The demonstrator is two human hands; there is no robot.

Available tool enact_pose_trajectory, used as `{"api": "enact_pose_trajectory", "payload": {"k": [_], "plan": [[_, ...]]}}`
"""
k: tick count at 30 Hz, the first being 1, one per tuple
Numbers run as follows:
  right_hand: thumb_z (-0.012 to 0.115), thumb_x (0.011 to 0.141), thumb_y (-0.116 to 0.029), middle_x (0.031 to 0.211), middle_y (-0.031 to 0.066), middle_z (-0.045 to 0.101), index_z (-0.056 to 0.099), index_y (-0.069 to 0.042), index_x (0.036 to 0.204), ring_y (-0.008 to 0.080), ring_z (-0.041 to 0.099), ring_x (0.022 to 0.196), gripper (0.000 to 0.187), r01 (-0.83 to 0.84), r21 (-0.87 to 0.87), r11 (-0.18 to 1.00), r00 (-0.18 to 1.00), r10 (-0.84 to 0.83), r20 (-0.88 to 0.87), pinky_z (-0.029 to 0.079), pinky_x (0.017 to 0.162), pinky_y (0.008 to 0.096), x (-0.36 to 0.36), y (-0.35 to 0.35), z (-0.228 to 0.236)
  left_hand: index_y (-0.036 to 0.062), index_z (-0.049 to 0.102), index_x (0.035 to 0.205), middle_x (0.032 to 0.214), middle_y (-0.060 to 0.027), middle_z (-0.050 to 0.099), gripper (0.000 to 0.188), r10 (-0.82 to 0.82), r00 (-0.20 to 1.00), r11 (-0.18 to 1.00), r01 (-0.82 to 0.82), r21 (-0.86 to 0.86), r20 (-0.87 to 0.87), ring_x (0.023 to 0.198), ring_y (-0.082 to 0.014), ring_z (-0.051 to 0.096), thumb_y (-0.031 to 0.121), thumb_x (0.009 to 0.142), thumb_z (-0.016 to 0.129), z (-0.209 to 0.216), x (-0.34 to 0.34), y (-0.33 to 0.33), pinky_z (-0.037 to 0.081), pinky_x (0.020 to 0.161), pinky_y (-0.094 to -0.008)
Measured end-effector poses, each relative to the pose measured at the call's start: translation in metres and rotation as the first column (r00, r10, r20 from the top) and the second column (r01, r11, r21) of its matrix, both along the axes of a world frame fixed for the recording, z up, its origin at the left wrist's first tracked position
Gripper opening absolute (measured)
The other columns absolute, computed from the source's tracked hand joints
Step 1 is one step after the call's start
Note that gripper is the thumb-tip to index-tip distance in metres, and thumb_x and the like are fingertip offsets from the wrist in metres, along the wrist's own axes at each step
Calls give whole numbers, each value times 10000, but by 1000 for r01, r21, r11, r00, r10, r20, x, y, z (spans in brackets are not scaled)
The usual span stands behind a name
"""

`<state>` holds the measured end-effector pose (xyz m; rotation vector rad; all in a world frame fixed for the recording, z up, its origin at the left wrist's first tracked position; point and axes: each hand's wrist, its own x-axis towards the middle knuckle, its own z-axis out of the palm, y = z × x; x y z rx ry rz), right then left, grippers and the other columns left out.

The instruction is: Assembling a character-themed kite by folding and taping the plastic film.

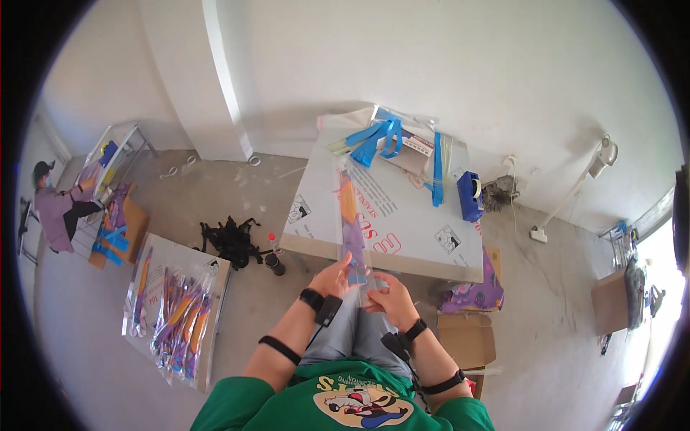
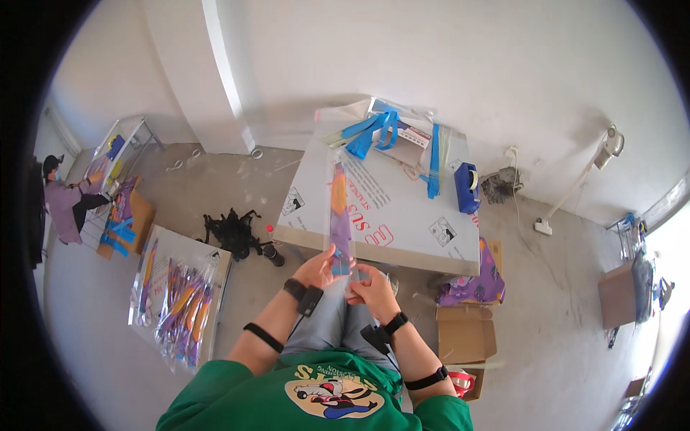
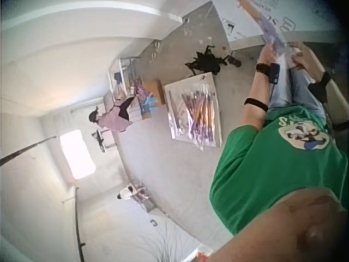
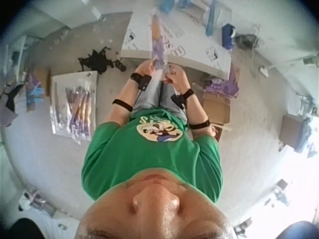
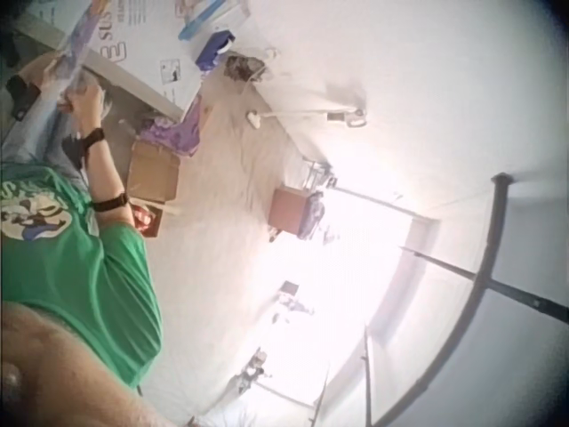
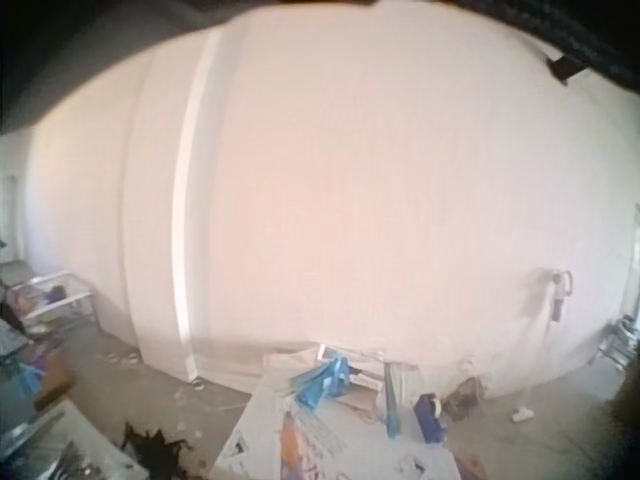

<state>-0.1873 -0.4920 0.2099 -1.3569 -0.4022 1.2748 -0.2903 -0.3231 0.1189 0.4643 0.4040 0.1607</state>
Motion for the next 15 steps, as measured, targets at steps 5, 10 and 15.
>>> {"api": "enact_pose_trajectory", "payload": {"k": [5, 10, 15], "plan": [[561, 886, -5, 871, 153, 643, 340, -2, 1357, 232, 675, 714, 521, -97, -48, 994, 988, 102, 119, 572, 614, 327, -2, -34, 8, 21, 559, 1116, 1083, -90, 634, 254, -56, 996, 994, 63, 94, -72, 962, -237, 633, 166, 911, 595, 29, 19, 12, 496, 891, -394], [537, 913, -56, 924, 196, 646, 298, 16, 1346, 256, 678, 766, 499, -48, -64, 997, 996, 53, 76, 575, 676, 338, 13, -75, -27, -8, 531, 1154, 1079, -102, 637, 316, 165, 984, 880, -118, 460, -63, 993, -213, 626, -21, 846, 601, 72, -13, -1, 479, 901, -365], [515, 919, -57, 901, 151, 639, 461, 12, 1193, 220, 660, 740, 288, 150, -115, 982, 974, -127, 187, 564, 661, 310, 29, -113, -31, 13, 592, 1103, 897, -102, 677, 320, 583, 733, 416, 102, 904, -351, 764, -155, 622, 81, 795, 644, 44, -92, 66, 497, 735, -316]]}}
